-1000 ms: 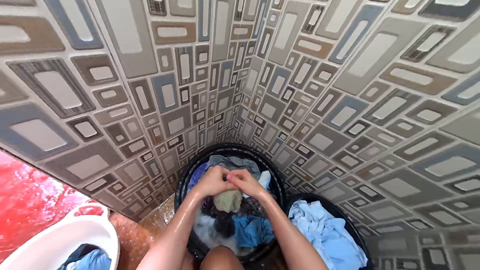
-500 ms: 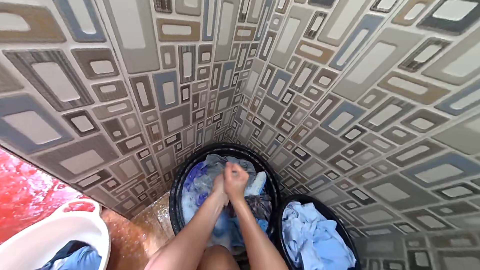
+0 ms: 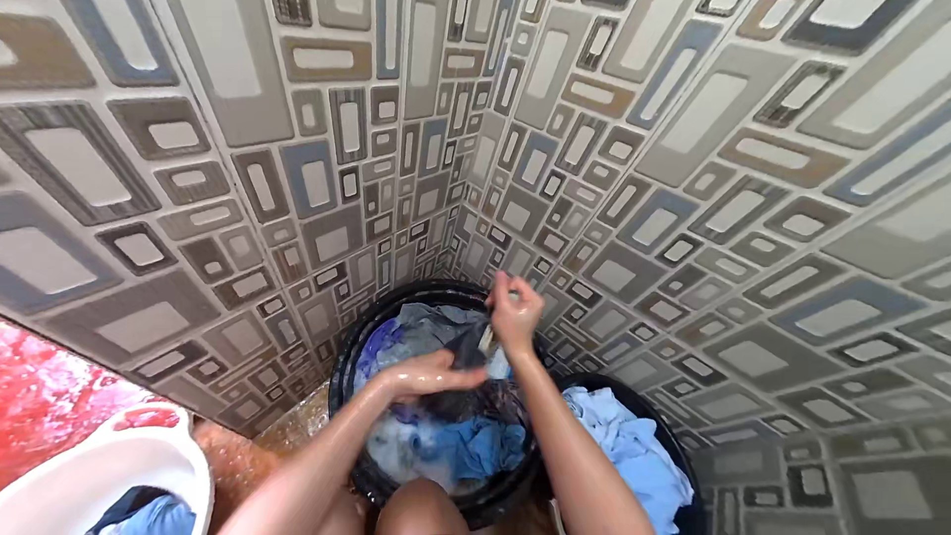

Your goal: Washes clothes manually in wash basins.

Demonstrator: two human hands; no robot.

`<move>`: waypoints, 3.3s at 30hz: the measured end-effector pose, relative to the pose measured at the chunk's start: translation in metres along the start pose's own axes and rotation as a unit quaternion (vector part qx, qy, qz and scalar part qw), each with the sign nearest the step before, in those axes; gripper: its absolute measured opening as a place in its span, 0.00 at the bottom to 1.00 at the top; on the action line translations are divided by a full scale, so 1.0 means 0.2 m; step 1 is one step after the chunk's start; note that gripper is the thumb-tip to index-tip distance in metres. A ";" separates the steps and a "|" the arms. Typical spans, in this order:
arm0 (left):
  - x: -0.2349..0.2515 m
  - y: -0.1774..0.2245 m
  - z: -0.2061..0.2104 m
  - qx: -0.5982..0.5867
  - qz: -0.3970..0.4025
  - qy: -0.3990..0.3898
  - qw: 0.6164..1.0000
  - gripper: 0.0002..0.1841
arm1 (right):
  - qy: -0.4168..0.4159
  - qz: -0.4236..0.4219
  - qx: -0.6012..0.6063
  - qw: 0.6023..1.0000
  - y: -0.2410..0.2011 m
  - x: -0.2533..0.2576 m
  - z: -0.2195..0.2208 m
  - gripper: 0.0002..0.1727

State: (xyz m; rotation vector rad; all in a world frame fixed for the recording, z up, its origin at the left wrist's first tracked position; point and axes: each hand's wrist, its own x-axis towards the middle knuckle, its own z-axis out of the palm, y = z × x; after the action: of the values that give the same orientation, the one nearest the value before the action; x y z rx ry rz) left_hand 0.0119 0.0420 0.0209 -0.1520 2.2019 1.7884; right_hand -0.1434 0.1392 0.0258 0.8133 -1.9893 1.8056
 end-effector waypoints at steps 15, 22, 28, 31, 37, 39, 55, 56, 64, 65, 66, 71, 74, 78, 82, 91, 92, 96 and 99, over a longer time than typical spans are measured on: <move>0.10 -0.78 -0.04 0.536 -0.211 -0.127 0.808 0.19 | -0.714 0.230 -0.371 0.547 0.59 -0.85 -0.26 0.29; 0.34 -1.08 0.05 0.411 -0.246 -0.207 0.853 0.26 | -0.702 0.254 -0.387 0.542 0.84 -1.15 -0.14 0.31; 0.40 -1.12 0.08 0.386 -0.328 -0.199 0.839 0.22 | -0.668 0.309 -0.397 0.548 0.90 -1.21 -0.08 0.45; 0.38 -1.13 0.08 0.398 -0.313 -0.197 0.840 0.23 | -0.668 0.332 -0.390 0.540 0.88 -1.18 -0.06 0.42; 0.21 -0.82 -0.10 0.450 -0.235 -0.182 0.842 0.21 | -0.670 0.277 -0.307 0.616 0.87 -0.91 -0.24 0.27; 0.17 -0.57 -0.15 0.461 -0.203 -0.133 0.854 0.25 | -0.616 0.288 -0.281 0.677 0.73 -0.69 -0.26 0.30; 0.17 -0.21 0.13 0.034 0.161 0.330 0.929 0.75 | -0.265 0.105 0.141 0.948 -0.69 0.01 -0.19 0.07; 0.19 -0.21 0.11 0.042 0.190 0.357 0.914 0.66 | -0.260 0.096 0.145 0.950 -0.70 0.02 -0.23 0.07; 0.14 -0.15 -0.05 0.069 0.087 0.415 0.903 0.25 | -0.200 0.429 0.027 0.880 0.13 -0.32 -0.63 0.19; 0.15 -0.16 -0.04 0.085 0.107 0.388 0.911 0.27 | -0.216 0.502 0.090 0.833 0.21 -0.42 -0.55 0.29; 0.16 -0.16 -0.02 0.108 0.130 0.343 0.924 0.30 | -0.236 0.559 0.162 0.778 0.24 -0.50 -0.45 0.40; 0.17 -0.18 0.07 0.108 0.269 0.171 0.942 0.38 | -0.065 0.603 0.383 0.697 0.07 -0.68 0.00 0.35; 0.15 -0.17 0.06 -0.023 0.326 0.182 0.927 0.27 | -0.081 0.480 0.330 0.808 0.08 -0.74 0.03 0.19; 0.14 -0.18 0.04 -0.327 0.288 0.238 0.868 0.24 | 0.036 0.544 0.410 0.731 -0.06 -0.56 0.05 0.38; 0.09 -0.06 0.02 -0.529 0.059 0.367 0.763 0.24 | -0.039 0.387 0.364 0.846 -0.10 -0.37 0.06 0.30; 0.17 -0.05 -0.05 -0.237 -0.110 0.254 0.931 0.13 | -0.305 -0.188 -0.063 0.932 0.04 -0.43 -0.05 0.14; 0.15 -0.02 -0.06 -0.145 -0.130 0.220 0.956 0.14 | -0.314 -0.241 -0.104 0.913 0.05 -0.47 -0.06 0.15; 0.22 -0.05 -0.05 0.132 -0.140 0.093 0.977 0.17 | -0.334 -0.323 -0.226 0.856 0.14 -0.63 -0.07 0.15; 0.28 -0.15 -0.03 0.198 -0.152 0.091 0.964 0.18 | -0.351 -0.331 -0.288 0.827 0.22 -0.73 -0.02 0.13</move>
State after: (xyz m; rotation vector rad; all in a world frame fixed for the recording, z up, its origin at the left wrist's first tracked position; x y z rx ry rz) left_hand -0.0339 0.0351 -0.0219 -0.5500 2.4517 1.1885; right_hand -0.0564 0.1714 -0.0954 1.8113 -2.0417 0.4725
